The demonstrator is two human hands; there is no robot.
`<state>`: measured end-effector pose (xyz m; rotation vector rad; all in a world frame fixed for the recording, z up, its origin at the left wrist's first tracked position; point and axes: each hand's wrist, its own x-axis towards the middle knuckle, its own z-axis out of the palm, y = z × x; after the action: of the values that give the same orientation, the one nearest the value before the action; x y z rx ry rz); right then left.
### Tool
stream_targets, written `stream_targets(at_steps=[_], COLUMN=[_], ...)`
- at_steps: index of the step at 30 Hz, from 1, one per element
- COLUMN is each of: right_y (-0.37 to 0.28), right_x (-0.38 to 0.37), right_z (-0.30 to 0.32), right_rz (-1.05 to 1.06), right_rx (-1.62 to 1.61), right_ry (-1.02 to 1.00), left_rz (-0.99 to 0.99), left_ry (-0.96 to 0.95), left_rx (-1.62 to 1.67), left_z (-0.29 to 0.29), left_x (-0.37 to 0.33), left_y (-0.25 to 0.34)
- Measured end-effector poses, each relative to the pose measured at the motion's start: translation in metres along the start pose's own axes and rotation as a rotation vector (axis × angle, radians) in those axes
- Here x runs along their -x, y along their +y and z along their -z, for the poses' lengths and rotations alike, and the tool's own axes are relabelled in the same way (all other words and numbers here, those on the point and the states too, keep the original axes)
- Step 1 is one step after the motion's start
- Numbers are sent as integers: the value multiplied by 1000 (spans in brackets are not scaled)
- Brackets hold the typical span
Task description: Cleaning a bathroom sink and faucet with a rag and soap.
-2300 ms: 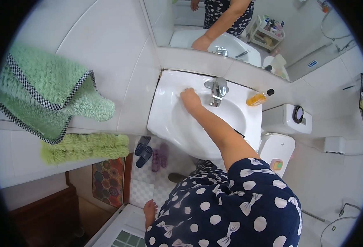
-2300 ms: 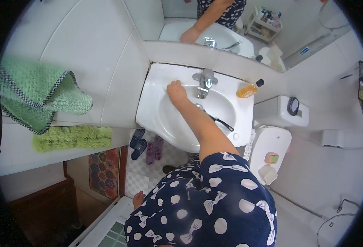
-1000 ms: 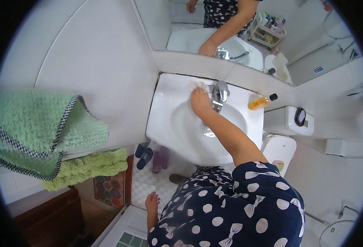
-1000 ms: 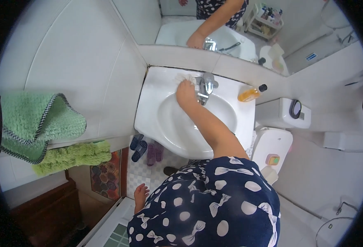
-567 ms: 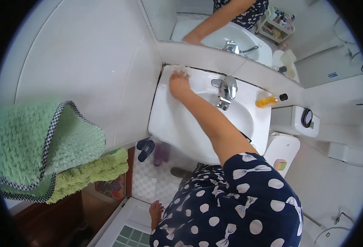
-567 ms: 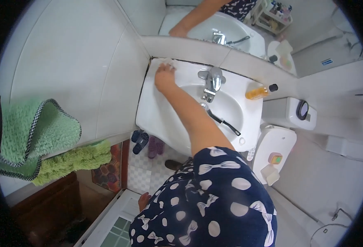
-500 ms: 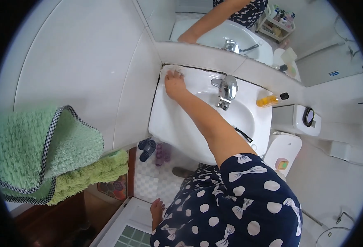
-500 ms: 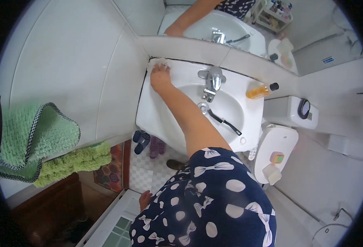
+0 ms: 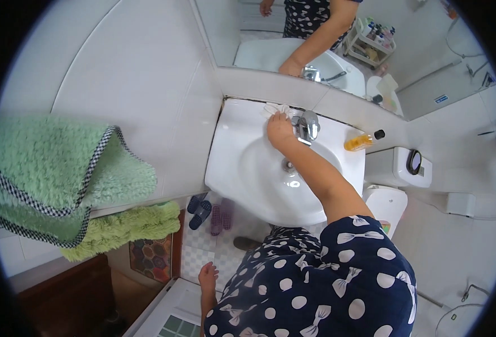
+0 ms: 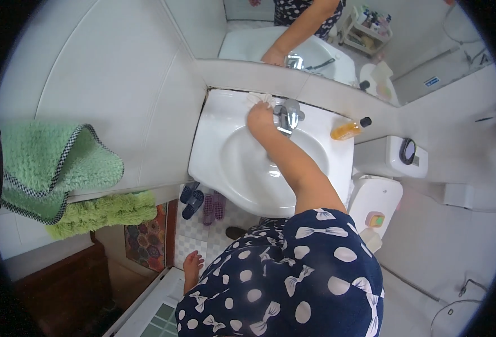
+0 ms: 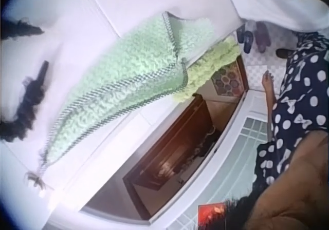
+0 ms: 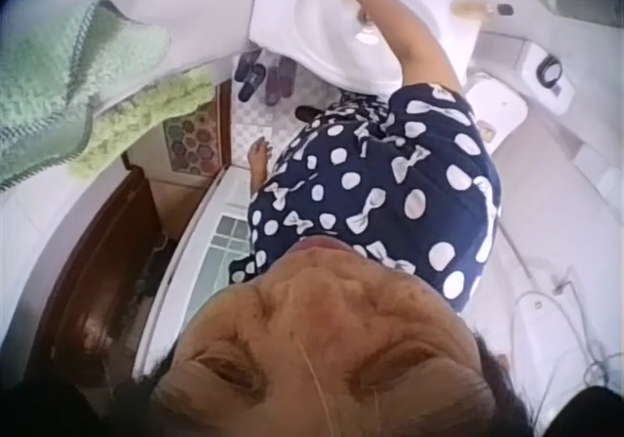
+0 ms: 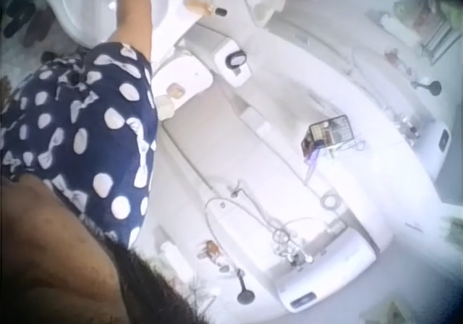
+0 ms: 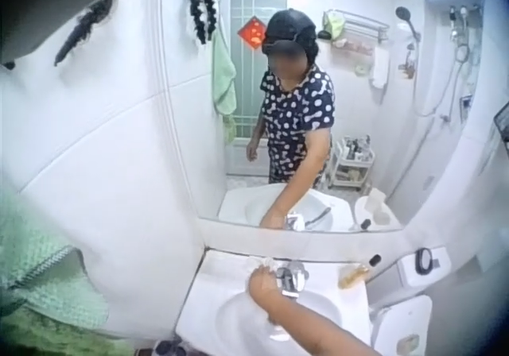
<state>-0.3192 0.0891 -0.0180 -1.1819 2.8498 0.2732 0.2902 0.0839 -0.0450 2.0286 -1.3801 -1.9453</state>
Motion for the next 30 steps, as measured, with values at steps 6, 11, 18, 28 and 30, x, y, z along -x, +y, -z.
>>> stream_targets(at_steps=[6,11,18,28,30], right_y=[-69,-113,-143,-170,-161], right_x=[-28,-68,-54,74,60], right_z=[-8,3,4,25,19], right_rz=[-122,27,206,697,759], right_rx=[-217,-268,-308,-398,-473], right_ry=[147,234,319,240,248], left_rz=[134,185,103,113,85], left_ry=[57,129,66,33,57], left_rx=[76,98,166,-8,-20], left_z=[28,22,3,26,31], left_x=[25,58,49,19,16], left_y=[-67,-78,-67,-41,-35])
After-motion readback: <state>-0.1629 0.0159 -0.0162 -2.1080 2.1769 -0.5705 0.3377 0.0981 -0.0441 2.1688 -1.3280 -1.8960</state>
